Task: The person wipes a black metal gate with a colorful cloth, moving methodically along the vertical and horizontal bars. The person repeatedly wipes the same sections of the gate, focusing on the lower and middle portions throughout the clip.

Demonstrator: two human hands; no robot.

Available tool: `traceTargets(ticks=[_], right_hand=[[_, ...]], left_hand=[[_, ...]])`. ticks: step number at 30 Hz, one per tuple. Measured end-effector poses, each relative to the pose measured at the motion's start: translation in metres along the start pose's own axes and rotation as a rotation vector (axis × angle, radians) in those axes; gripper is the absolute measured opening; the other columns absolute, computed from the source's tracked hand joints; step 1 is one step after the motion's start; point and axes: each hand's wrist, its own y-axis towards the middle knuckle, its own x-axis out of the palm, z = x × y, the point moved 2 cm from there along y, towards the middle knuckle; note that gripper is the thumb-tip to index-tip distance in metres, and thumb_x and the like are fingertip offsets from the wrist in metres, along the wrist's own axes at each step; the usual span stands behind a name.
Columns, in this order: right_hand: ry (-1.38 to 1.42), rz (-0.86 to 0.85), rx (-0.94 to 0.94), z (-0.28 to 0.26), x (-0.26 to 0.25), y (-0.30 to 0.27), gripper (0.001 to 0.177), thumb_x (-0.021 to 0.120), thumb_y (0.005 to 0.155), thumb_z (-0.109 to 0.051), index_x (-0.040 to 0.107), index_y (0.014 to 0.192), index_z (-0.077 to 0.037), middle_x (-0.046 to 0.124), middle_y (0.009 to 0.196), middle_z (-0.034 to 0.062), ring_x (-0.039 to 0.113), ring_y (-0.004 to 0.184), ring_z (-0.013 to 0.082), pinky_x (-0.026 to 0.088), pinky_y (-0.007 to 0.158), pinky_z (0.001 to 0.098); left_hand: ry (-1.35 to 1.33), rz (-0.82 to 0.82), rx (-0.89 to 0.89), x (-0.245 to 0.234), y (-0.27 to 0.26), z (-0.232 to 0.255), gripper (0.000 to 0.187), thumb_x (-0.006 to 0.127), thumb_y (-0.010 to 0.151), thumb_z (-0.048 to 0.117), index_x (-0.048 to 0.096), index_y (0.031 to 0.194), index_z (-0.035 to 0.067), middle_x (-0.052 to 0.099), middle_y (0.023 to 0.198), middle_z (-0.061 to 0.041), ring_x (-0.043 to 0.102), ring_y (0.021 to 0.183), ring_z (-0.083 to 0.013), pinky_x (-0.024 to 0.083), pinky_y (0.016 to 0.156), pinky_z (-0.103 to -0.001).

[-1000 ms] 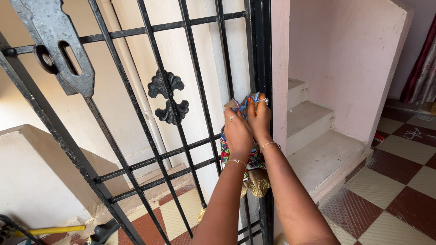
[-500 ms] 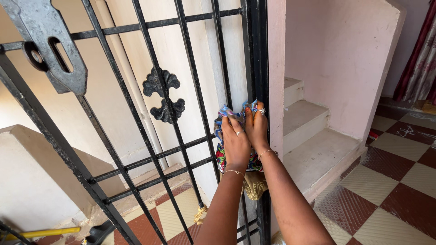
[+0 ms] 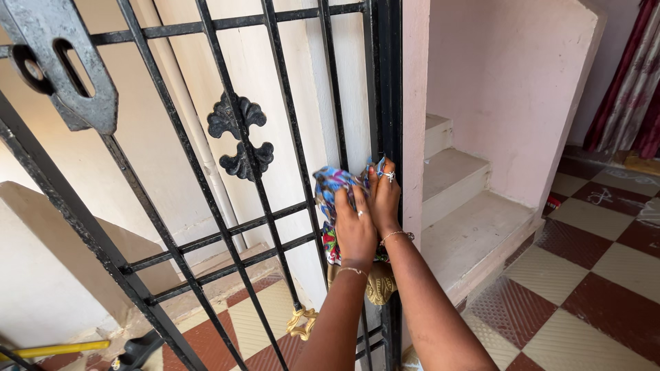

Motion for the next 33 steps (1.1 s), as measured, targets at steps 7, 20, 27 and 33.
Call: traceTargets(ticks=[7, 20, 27, 33], right_hand=[[0.037, 0.006, -0.012, 0.000, 0.001, -0.010, 0.033, 0.044, 0.112, -0.028, 0.043, 0.136, -0.006, 0.068, 0.084, 0.0170, 0.068, 0.073, 0.0349, 0.052, 0.065, 0.0448], [0.018, -0.050, 0.073, 0.033, 0.004, -0.028, 0.038, 0.045, 0.110, -0.025, 0.039, 0.143, -0.007, 0.068, 0.082, 0.0180, 0.068, 0.070, 0.0363, 0.051, 0.063, 0.0455], [0.021, 0.000, -0.085, 0.040, 0.005, -0.036, 0.039, 0.047, 0.106, -0.017, 0.038, 0.143, -0.004, 0.070, 0.091, 0.0180, 0.070, 0.077, 0.0356, 0.053, 0.066, 0.0427], [-0.015, -0.015, 0.051, 0.058, 0.005, -0.061, 0.040, 0.062, 0.100, -0.023, 0.042, 0.128, -0.003, 0.070, 0.082, 0.0197, 0.070, 0.071, 0.0389, 0.051, 0.061, 0.0444]], left_hand=[[0.053, -0.006, 0.026, 0.029, -0.027, -0.015, 0.060, 0.048, 0.097, -0.001, 0.034, 0.156, 0.001, 0.039, 0.151, -0.027, 0.054, 0.127, -0.0440, 0.052, 0.098, -0.047], [0.267, -0.026, -0.038, 0.017, -0.052, -0.011, 0.055, 0.047, 0.097, 0.012, 0.036, 0.150, 0.001, 0.045, 0.147, -0.027, 0.047, 0.135, -0.0381, 0.033, 0.112, -0.058], [0.082, 0.053, -0.055, -0.008, -0.033, -0.009, 0.054, 0.051, 0.100, 0.020, 0.041, 0.143, -0.009, 0.057, 0.129, -0.025, 0.060, 0.114, -0.0428, 0.043, 0.095, -0.057], [0.037, 0.143, -0.169, -0.014, -0.018, 0.003, 0.039, 0.055, 0.102, 0.024, 0.051, 0.126, -0.006, 0.064, 0.118, -0.023, 0.064, 0.104, -0.0412, 0.049, 0.083, -0.052]])
